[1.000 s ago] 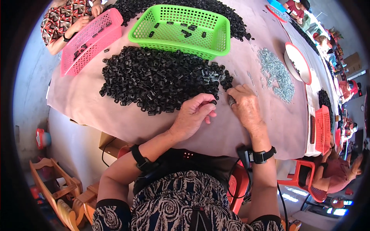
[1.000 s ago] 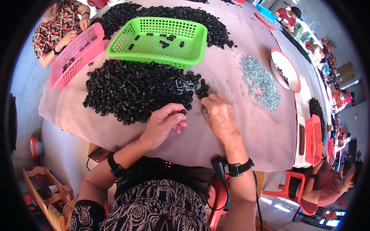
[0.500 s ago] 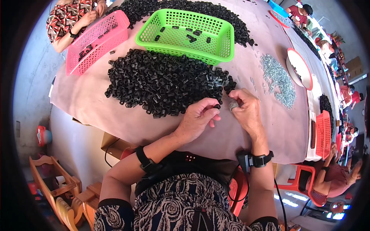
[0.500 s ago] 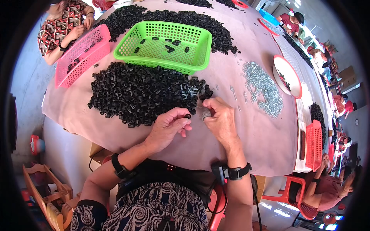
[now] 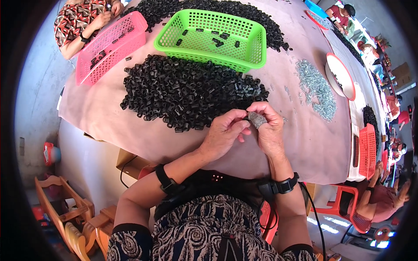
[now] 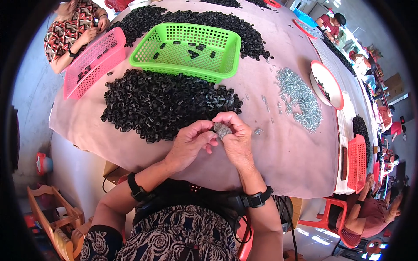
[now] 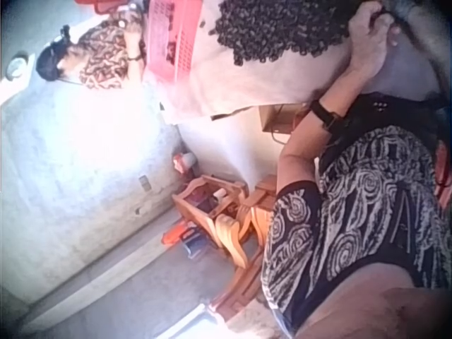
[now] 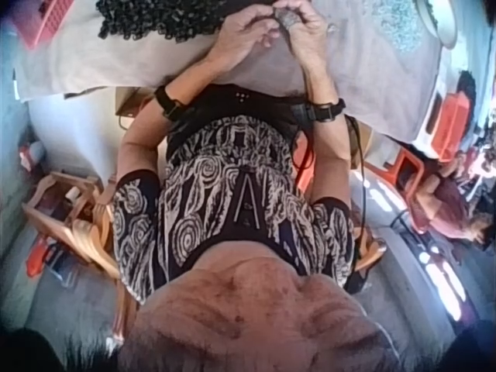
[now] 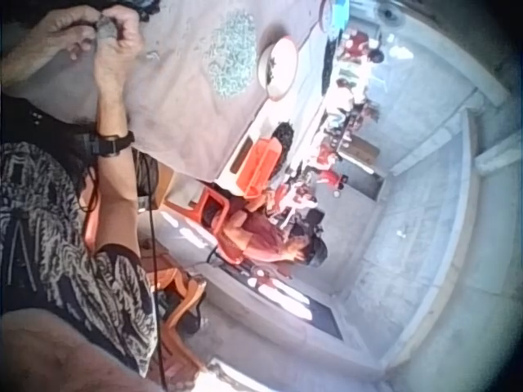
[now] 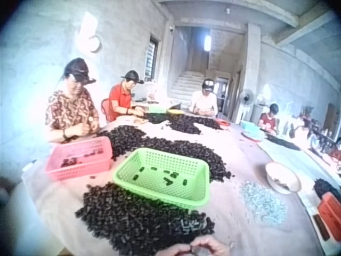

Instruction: Sorting and inspecting small black plastic or rubber components on a table in a manufacturing setting.

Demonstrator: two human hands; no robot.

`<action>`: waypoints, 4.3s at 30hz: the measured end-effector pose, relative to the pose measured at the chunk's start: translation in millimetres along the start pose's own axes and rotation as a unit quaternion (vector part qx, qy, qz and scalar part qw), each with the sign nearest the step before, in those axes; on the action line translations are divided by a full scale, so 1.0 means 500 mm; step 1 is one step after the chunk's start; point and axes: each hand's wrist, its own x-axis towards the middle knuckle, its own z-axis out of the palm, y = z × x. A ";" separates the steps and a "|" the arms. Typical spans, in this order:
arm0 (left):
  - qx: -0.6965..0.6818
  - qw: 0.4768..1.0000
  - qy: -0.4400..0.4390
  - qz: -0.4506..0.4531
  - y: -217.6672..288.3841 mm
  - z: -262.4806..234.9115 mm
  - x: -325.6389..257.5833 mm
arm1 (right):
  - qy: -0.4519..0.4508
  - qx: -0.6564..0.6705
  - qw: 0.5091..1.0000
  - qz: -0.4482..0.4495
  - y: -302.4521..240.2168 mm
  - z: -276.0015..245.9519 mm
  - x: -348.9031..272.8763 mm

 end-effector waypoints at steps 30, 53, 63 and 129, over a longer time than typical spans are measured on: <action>0.004 0.998 0.055 0.000 0.002 0.011 -0.006 | 0.036 -0.339 0.934 -0.104 -0.061 -0.029 0.001; -0.011 0.999 0.037 -0.017 -0.001 0.004 -0.005 | 0.120 -0.254 0.959 -0.022 -0.020 -0.148 0.059; 0.011 0.999 0.033 -0.020 0.007 0.008 -0.005 | 0.035 -0.387 0.920 -0.059 -0.028 -0.124 0.058; 0.046 0.998 0.042 0.018 -0.003 0.016 -0.009 | -0.034 -0.212 0.976 -0.020 -0.055 -0.016 -0.012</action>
